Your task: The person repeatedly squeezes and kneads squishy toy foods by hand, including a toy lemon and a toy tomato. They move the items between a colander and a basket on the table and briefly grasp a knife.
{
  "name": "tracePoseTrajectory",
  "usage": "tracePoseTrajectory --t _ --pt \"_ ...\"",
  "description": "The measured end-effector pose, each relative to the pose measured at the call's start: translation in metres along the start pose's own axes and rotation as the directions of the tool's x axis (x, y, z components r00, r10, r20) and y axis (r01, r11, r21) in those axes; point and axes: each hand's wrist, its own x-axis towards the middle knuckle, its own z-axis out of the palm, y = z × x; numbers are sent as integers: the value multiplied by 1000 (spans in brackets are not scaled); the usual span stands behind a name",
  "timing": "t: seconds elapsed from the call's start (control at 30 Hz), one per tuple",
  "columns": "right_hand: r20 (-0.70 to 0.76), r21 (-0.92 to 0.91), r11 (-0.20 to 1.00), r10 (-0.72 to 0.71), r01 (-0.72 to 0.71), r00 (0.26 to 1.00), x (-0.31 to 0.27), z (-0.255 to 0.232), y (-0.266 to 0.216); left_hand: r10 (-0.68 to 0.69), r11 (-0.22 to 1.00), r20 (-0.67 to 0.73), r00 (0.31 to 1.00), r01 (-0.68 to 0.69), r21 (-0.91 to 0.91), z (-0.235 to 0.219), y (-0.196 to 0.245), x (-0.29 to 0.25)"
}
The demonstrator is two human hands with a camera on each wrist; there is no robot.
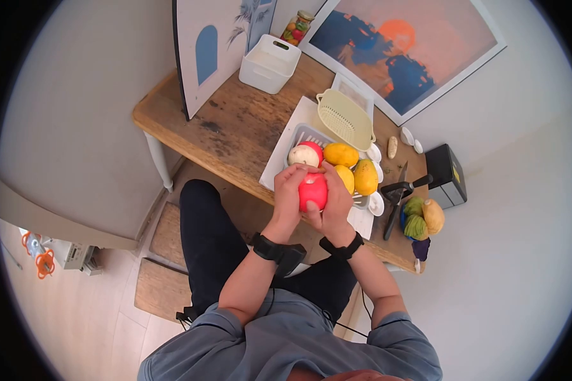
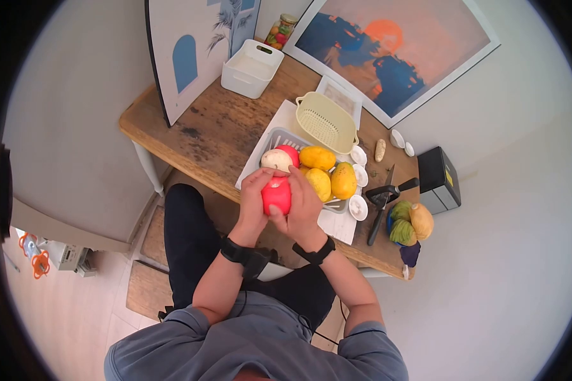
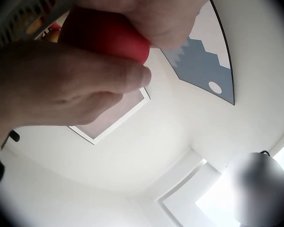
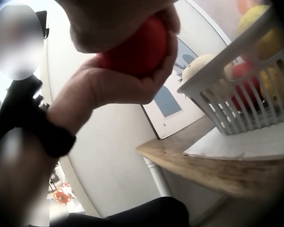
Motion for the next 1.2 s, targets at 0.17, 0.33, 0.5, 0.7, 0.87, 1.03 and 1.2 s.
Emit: tracePoseTrajectory --t 0.17,0.33,0.5,0.7,0.87,1.03,1.2 --pt "123 -18 960 -275 279 954 -5 -6 11 -238 960 -2 971 235 -152 -14 4 10" --pt "282 -4 935 -338 354 898 -1 -18 23 -297 946 10 955 295 -135 -8 9 9" --pt "97 17 999 36 -38 995 3 -23 6 -164 985 72 984 158 75 6 3 2" --pt "157 339 792 486 -509 860 8 -23 6 -102 984 187 977 72 161 7 3 1" --pt "54 321 715 641 -621 766 38 -27 37 -242 962 250 937 200 184 16 12 -7" --pt "-206 191 716 699 -672 685 75 -26 91 -246 954 297 923 175 244 11 11 -7" --pt "-124 137 675 738 -725 663 62 -14 183 -279 934 292 915 187 306 10 14 -6"
